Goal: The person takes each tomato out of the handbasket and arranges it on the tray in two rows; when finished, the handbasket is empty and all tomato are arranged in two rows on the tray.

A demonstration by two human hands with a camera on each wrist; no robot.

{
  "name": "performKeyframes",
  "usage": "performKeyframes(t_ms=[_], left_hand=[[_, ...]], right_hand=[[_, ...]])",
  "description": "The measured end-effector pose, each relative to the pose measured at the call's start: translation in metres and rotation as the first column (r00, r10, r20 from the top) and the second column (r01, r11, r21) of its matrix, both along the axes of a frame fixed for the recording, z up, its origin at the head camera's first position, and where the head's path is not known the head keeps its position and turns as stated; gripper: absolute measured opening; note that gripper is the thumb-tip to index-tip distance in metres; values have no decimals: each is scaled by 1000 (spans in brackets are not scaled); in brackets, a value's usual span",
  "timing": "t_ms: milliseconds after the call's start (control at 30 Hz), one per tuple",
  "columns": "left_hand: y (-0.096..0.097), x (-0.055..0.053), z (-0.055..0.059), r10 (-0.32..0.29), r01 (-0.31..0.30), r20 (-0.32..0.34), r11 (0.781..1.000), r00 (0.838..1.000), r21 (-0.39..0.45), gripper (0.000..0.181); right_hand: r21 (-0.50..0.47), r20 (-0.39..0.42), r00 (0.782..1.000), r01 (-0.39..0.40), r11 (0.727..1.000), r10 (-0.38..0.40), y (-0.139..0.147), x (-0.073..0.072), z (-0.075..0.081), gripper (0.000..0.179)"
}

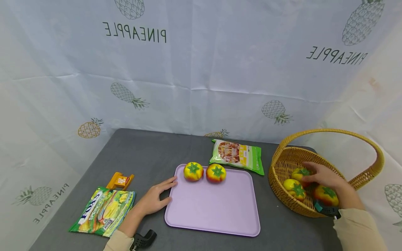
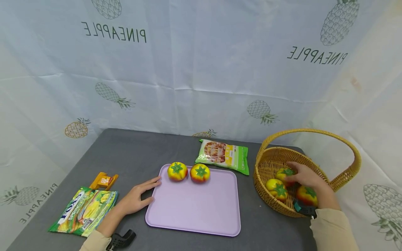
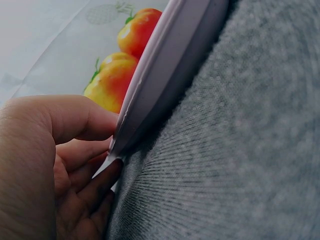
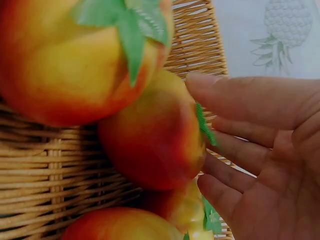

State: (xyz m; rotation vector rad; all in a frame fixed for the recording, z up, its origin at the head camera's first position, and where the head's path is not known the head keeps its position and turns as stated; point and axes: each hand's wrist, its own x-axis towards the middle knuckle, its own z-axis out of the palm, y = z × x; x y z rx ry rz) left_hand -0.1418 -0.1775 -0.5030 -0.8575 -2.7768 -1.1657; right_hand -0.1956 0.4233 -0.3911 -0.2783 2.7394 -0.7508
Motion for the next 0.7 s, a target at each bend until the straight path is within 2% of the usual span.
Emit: performKeyframes(t_ms=[167,700], left_hand=[[0,0,-2,2,-2,-10,1000,1000,1,51],[0,0,0,-1,1,10,1000,1000,1,51]], right_hand=[[75,-23,1000,-13,997,15,0,-1,-2,76],[153,24,1000,-16,988,12,-3,-5,1,78]])
